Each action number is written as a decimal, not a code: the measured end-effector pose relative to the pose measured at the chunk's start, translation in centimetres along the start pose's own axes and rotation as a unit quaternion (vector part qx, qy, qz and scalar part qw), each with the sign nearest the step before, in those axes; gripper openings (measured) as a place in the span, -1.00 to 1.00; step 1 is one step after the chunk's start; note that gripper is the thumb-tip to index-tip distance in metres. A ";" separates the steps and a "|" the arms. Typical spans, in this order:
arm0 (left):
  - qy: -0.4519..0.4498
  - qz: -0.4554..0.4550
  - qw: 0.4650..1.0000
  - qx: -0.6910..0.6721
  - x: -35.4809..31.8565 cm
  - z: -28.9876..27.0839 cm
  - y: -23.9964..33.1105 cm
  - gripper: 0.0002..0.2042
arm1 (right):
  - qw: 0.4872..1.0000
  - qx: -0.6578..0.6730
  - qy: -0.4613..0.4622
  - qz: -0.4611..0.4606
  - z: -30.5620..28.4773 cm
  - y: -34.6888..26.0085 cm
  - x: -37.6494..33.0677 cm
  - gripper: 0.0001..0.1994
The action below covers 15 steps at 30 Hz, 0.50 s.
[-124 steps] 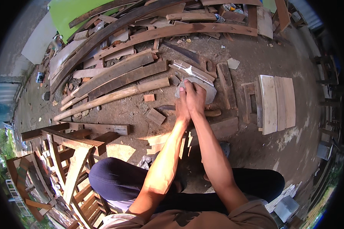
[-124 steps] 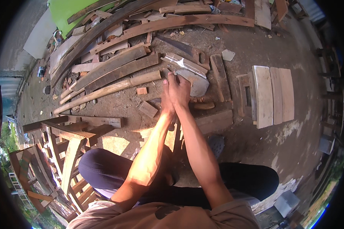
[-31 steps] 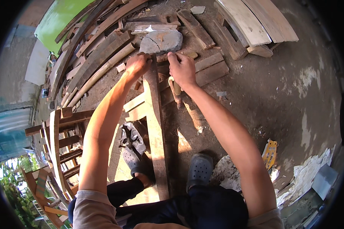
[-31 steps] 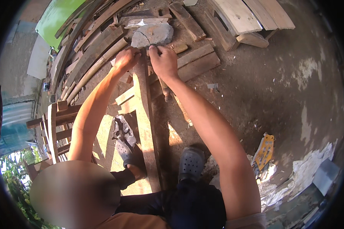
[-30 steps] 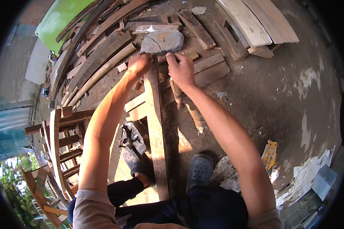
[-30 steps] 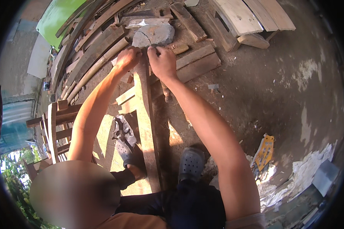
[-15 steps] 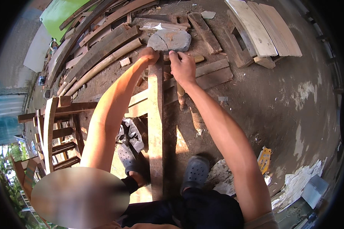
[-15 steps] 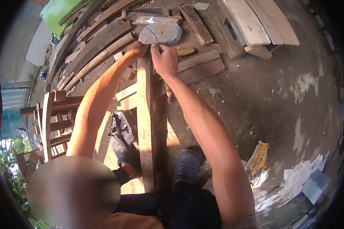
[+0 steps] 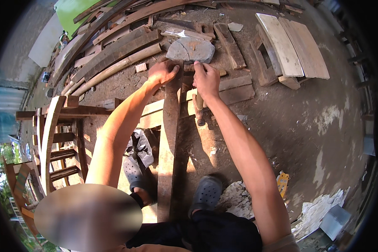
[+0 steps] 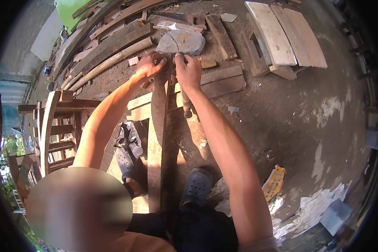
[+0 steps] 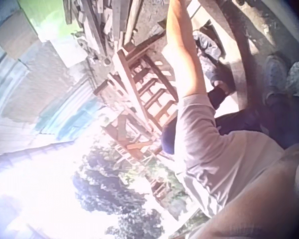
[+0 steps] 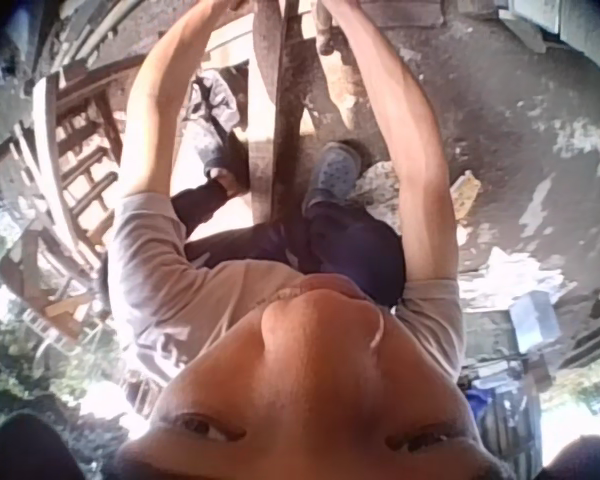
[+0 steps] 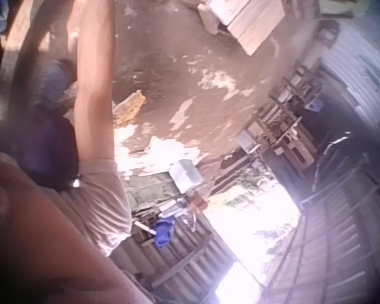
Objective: The person sits on the ground and uses a hammer to break wooden planks into smaller pieces. They repeatedly position planks on a flat stone and strike them with the hammer, then move the broken pieces aside.
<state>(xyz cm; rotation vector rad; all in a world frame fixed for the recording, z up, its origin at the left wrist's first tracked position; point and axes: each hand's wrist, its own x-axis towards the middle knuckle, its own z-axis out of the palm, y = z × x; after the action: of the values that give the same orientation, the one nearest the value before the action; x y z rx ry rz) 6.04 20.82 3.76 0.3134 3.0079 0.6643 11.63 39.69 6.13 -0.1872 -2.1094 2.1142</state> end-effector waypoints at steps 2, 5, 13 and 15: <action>0.029 0.057 0.997 0.037 -0.8 0.4 -0.3 -0.63 | 0.999 0.033 -0.011 0.020 0.0 -0.5 -0.3 -0.56; 0.049 0.047 0.996 0.060 -0.8 1.1 -0.4 -0.68 | 0.997 0.071 -0.021 0.031 -0.7 -0.8 -0.5 -0.59; 0.078 0.021 0.997 0.010 -1.8 1.9 -0.8 -0.72 | 0.993 0.113 -0.012 0.044 -2.2 -1.2 -0.4 -0.60; 0.122 -0.066 0.987 -0.083 -3.3 1.9 -1.0 -0.70 | 0.992 0.112 -0.010 0.050 -1.9 -1.3 -1.1 -0.59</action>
<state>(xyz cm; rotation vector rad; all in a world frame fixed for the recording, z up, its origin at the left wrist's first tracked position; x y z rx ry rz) 9.25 20.05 1.63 0.0262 3.1332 0.9998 13.10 41.32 7.46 -0.2492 -1.8894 2.3989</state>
